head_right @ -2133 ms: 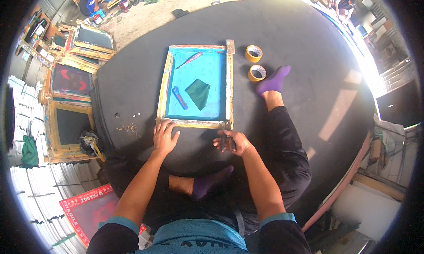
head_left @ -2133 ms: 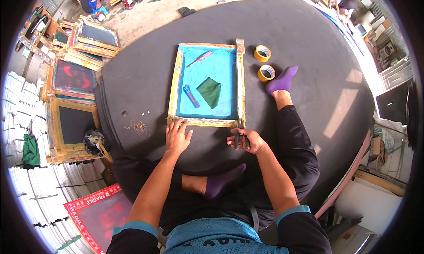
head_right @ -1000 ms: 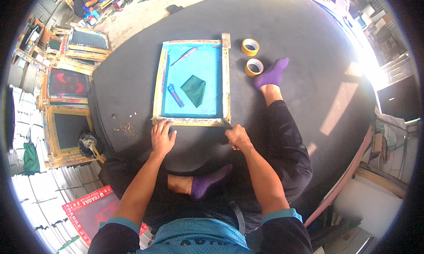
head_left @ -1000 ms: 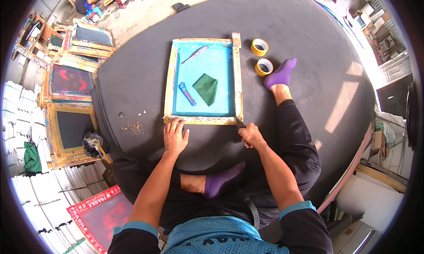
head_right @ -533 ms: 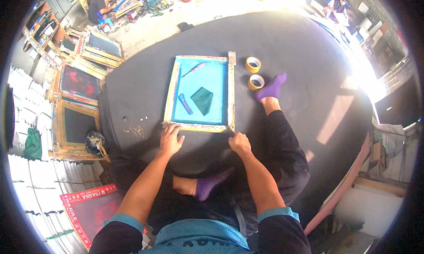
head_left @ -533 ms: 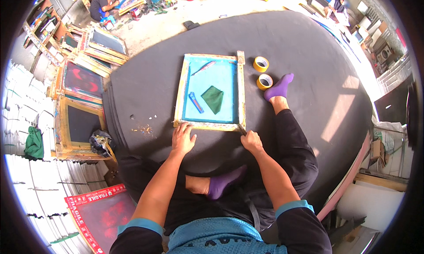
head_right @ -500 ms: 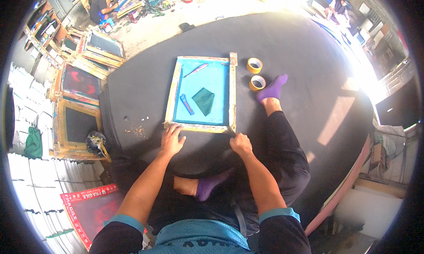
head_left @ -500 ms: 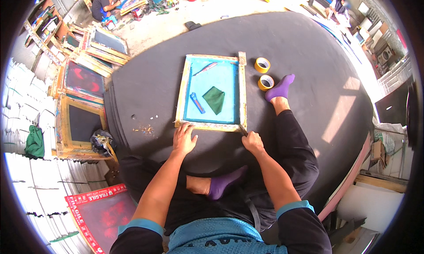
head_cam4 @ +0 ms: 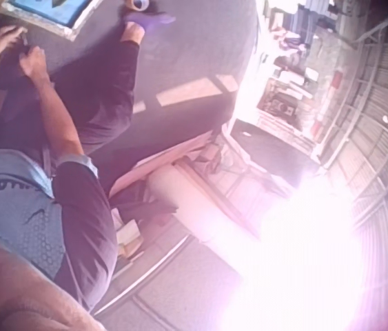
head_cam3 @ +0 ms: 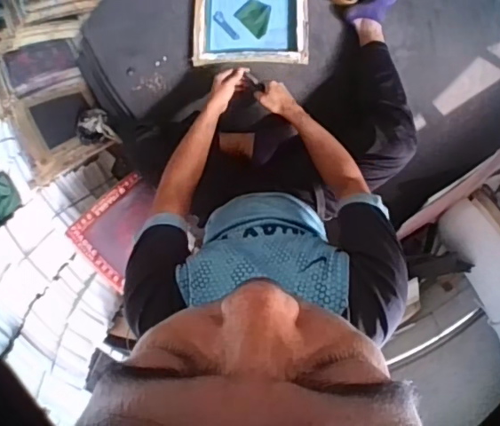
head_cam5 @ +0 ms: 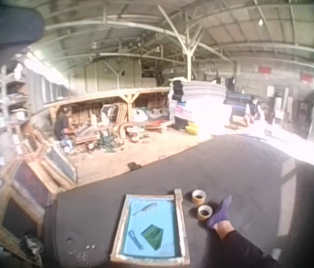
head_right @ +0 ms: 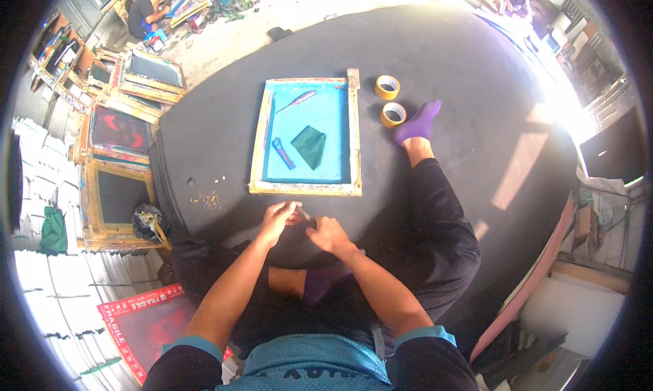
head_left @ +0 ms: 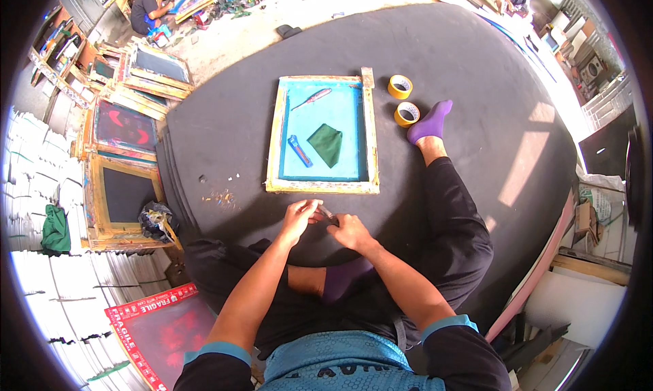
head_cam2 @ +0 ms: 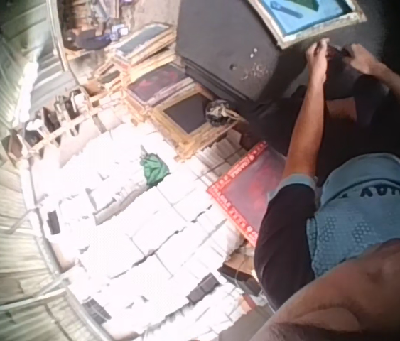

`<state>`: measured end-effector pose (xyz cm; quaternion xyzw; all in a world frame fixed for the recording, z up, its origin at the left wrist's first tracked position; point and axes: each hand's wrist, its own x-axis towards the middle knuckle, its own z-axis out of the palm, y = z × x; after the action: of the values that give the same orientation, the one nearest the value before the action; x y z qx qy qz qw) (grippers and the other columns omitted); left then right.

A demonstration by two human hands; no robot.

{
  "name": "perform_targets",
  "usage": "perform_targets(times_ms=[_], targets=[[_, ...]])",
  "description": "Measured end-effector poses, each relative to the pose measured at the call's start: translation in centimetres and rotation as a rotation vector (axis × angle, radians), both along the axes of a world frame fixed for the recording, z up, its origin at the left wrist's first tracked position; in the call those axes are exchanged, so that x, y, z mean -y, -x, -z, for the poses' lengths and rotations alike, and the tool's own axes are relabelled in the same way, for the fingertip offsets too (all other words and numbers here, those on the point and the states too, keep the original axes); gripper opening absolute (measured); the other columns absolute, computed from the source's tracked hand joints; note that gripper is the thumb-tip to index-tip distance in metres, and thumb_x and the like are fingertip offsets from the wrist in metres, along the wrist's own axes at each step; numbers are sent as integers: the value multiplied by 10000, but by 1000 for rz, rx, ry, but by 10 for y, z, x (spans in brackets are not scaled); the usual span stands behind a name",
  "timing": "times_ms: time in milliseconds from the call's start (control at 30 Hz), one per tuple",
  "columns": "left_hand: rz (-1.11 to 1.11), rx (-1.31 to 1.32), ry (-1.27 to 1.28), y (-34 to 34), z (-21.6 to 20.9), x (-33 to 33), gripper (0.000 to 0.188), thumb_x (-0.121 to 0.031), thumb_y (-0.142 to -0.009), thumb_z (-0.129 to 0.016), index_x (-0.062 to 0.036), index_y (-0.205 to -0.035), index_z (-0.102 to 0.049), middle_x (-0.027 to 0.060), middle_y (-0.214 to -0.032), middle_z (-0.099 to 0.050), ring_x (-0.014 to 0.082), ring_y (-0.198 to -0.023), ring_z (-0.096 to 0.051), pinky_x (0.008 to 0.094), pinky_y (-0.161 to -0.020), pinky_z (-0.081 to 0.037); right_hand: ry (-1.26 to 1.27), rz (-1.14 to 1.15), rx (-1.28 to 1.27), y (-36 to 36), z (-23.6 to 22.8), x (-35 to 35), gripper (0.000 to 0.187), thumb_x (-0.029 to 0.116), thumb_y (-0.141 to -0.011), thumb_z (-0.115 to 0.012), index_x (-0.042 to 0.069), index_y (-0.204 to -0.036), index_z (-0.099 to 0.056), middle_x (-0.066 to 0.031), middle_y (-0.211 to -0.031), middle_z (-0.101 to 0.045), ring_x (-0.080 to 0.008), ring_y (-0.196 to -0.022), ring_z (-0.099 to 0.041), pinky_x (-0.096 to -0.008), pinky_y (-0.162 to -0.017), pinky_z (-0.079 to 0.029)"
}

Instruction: The person sits on the floor and uses a utility knife to trim the edges of a wooden screen printing frame. They carefully cut along the frame's perimeter, removing excess material.

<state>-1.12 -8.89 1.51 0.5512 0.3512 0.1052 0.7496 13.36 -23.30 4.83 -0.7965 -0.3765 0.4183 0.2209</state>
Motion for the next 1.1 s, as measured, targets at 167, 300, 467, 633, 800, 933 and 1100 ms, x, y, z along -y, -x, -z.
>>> perform_targets(times_ms=[167, 300, 467, 633, 800, 933, 1100], targets=[[-77, -4, 300, 31, 5, -23, 241, -273, -1078, -599, -59, -1140, -691, 105, -998, -763, 177, -886, -733, 337, -825, -564, 31, -5, -416, 22, -16, -23, 401, 268, -939, -675, -54, -1178, -696, -230, -856, -742, -291, -841, -765, -418, -695, -608], [-113, 47, 417, 53, 22, -40, 184, -258, -1062, -629, -82, -1059, -682, 93, -961, -756, 176, -843, -715, 336, -798, -563, 60, 4, -815, 28, -8, -36, 423, 291, -1025, -651, -23, -1306, -614, -154, -890, -717, -206, -772, -730, -353, -609, -589], [-169, 34, 388, 72, 37, -48, 166, -254, -1046, -655, -91, -1018, -674, 80, -943, -746, 170, -801, -690, 341, -767, -561, 116, -45, -861, 44, 10, -51, 496, 356, -1045, -648, 0, -1375, -543, -159, -1006, -715, -216, -786, -721, -364, -625, -597], [-566, -44, 383, 86, 56, -53, 172, -237, -1024, -701, -76, -1050, -646, 56, -944, -734, 173, -752, -709, 314, -702, -569, 150, 62, -809, 48, 6, -47, 457, 340, -1040, -662, 11, -1340, -560, -155, -1021, -712, -222, -811, -724, -383, -634, -593], [-744, -204, 263, 92, 66, -58, 151, -192, -1029, -687, -64, -1107, -673, 55, -955, -735, 166, -735, -707, 295, -650, -551, 141, 106, -776, 34, 21, -28, 431, 314, -1041, -656, 4, -1328, -570, -164, -1009, -707, -221, -794, -724, -374, -643, -588], [-791, -291, 31, 91, 73, -57, 172, -145, -1011, -702, -26, -1135, -688, 50, -927, -724, 136, -672, -673, 270, -578, -511, 107, 99, -681, 27, 22, -21, 415, 286, -1035, -656, -15, -1315, -590, -164, -988, -706, -219, -762, -716, -370, -666, -576], [-799, -455, -262, 99, 84, -61, 186, -126, -982, -726, -5, -1123, -705, 53, -907, -731, 153, -696, -676, 303, -593, -533, 70, 61, -633, 19, 37, -18, 473, 283, -1033, -654, -6, -1398, -569, -172, -1026, -728, -200, -798, -722, -345, -606, -547]])
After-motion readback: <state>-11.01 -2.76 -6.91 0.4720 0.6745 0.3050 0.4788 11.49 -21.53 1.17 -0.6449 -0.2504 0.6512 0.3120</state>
